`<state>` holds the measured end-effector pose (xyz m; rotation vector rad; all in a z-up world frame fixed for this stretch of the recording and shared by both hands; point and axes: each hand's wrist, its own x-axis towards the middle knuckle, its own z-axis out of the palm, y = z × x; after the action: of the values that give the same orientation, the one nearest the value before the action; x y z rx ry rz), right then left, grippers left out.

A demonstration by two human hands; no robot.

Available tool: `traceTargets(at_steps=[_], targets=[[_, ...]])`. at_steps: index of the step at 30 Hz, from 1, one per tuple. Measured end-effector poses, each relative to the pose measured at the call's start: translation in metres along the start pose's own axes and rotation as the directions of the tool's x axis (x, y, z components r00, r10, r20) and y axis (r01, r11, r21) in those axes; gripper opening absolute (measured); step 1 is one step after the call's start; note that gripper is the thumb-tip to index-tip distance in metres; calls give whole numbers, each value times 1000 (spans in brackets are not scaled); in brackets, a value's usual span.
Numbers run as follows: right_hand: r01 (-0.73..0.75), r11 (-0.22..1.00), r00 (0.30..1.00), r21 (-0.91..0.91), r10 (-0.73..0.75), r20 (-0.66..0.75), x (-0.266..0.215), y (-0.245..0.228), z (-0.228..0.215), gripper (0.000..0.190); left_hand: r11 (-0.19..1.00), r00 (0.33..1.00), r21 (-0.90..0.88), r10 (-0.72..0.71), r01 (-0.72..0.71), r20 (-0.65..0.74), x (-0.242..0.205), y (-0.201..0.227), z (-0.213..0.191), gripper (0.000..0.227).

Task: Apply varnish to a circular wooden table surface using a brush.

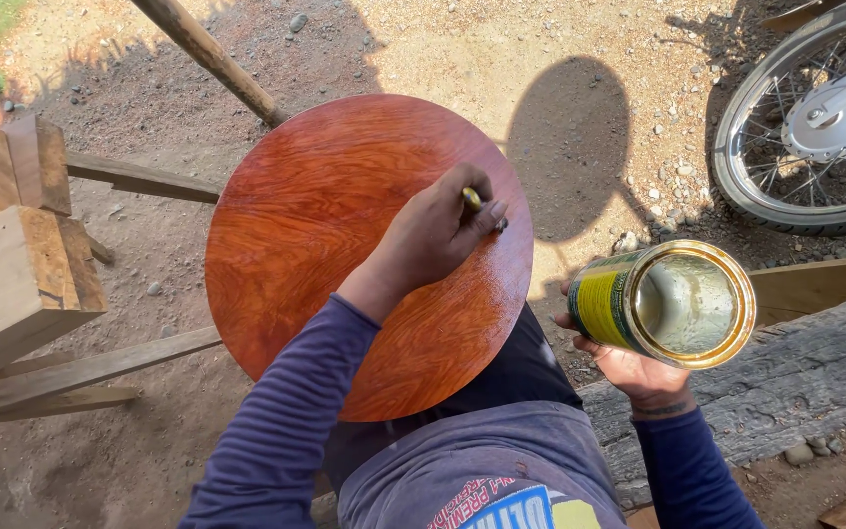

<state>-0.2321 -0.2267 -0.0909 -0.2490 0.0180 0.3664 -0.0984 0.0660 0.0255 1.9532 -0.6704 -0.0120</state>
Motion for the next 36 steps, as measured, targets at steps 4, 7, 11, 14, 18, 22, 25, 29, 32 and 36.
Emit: traceTargets(at_steps=[4, 7, 11, 14, 18, 22, 25, 29, 32, 36], targets=[[5, 999, 999, 49, -7, 38, 1, -1, 10, 77, 998, 999, -36, 45, -45, 1, -32, 15, -21, 25], [-9, 995, 997, 99, 1, 83, 4, -1, 6, 76, 999, 998, 20, -35, 34, 58, -44, 29, -39, 22], [-25, 1000, 999, 15, 25, -44, 8, -1, -10, 79, 952, 994, 289, -110, 98, 27, -40, 37, -47, 23], [-44, 993, 989, -108, 28, -146, 14, 2, -9, 77, 987, 998, 157, -40, 47, -49, -28, 36, -34, 21], [-43, 977, 990, -210, 13, -140, 18, 4, -10, 77, 970, 978, -172, 146, -172, -150, 2, 10, -5, 17], [-30, 960, 991, -279, -9, -136, 15, 0, 0, 74, 992, 967, -19, 118, -126, -226, 41, -16, -5, 21], [-40, 952, 979, -305, -23, -203, 11, 0, 3, 72, 993, 956, 29, 120, -116, -267, 54, -33, -8, 23], [4, 995, 998, -96, -9, -56, 3, -1, 4, 72, 999, 988, -10, 34, -35, -150, 38, -33, -20, 24], [4, 1000, 1000, 30, -3, -17, -2, -3, -7, 74, 997, 993, 70, 36, -29, -110, 10, -25, -33, 23], [-10, 1000, 999, 11, 11, -35, 3, -4, -3, 70, 989, 996, 134, -56, 65, -68, -19, -6, -57, 23]])
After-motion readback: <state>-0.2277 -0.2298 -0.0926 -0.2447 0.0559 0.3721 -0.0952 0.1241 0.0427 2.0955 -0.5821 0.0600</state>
